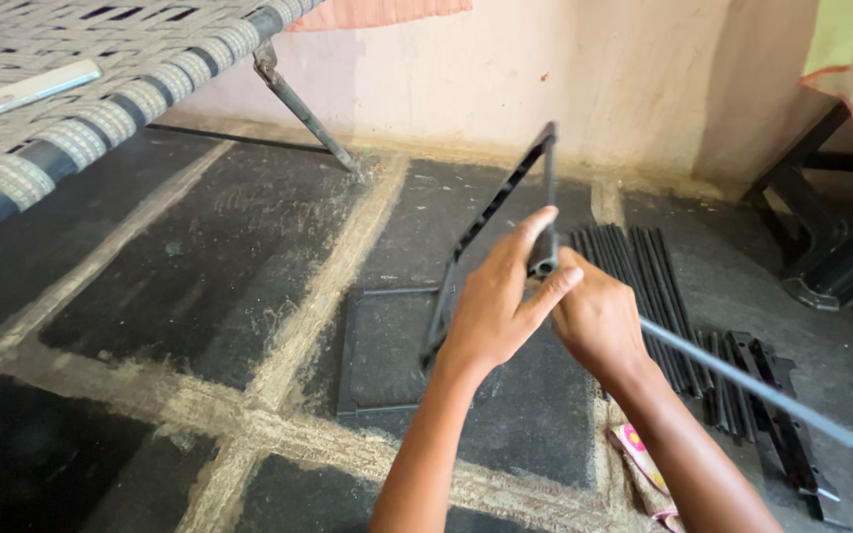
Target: The person assembles metal frame parts by inserting rods into rectangular frames and connecting them together. They handle multiple rods and frame pieces, aligning and joining them by hand on the floor.
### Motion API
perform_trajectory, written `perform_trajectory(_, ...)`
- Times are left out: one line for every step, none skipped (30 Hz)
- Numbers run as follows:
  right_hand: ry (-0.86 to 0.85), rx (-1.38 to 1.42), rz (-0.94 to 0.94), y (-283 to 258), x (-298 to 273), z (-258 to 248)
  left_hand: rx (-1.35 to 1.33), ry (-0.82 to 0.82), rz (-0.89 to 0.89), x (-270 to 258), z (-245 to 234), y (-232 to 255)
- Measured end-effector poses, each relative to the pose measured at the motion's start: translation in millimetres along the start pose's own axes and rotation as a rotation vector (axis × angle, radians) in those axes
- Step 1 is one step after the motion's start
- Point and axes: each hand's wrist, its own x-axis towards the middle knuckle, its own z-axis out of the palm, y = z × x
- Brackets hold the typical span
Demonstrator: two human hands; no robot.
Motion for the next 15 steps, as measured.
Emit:
perform_trajectory(-0.036,-0.067,-0.027,1.2,0.4,-1.2,-0.050,-0.021,-0.043,1.1,-0.2,-1.8)
perform_trajectory(-0.072,-0.135,-0.054,2.7,1.3,-2.3,-0.101,-0.043,-0.085,1.0,0.3,-4.3)
perform_trajectory(-0.062,-0.165,-0.119,3.2,1.5,-2.9,-0.151,-0.068,-0.128,-0.2,0.8,-7.3)
perform_trajectory(-0.052,-0.194,-0.183,4.1,2.0,-3.7,-0.180,-0.072,-0.207,-1.3,3.0,-10.2)
perform_trajectory(-0.043,-0.223,-0.246,4.7,1.6,-4.0,-0.210,-0.079,-0.287,-3.3,6.5,-12.5)
perform_trajectory(-0.037,-0.248,-0.261,4.8,0.9,-3.4,-0.239,-0.087,-0.368,-5.5,9.7,-15.0)
perform_trajectory(-0.033,-0.272,-0.276,4.5,-0.1,-2.5,-0.247,-0.059,-0.330,-8.6,11.9,-17.2)
perform_trajectory(-0.028,-0.295,-0.290,4.4,-1.0,-1.4,-0.254,-0.030,-0.293,-11.2,14.2,-19.0)
perform_trajectory(-0.061,-0.315,-0.231,4.9,-0.9,0.7,-0.261,-0.001,-0.255,-13.1,16.6,-20.8)
perform_trajectory(-0.093,-0.334,-0.171,5.7,-0.3,3.2,-0.250,0.004,-0.241,-12.9,19.6,-22.5)
perform_trajectory(-0.124,-0.353,-0.111,6.8,-0.4,5.3,-0.238,0.008,-0.226,-11.1,22.1,-24.3)
perform_trajectory(-0.197,-0.317,0.038,9.4,-0.9,5.9,-0.227,0.012,-0.211,-10.3,23.5,-25.8)
perform_trajectory(-0.269,-0.279,0.188,13.0,-0.9,5.7,-0.284,0.090,-0.275,-10.7,21.9,-28.0)
perform_trajectory(-0.339,-0.239,0.338,16.9,-0.3,6.3,-0.340,0.168,-0.340,-11.6,17.9,-31.5)
perform_trajectory(-0.235,-0.089,0.404,22.8,2.0,6.4,-0.395,0.244,-0.403,-12.2,13.3,-36.2)
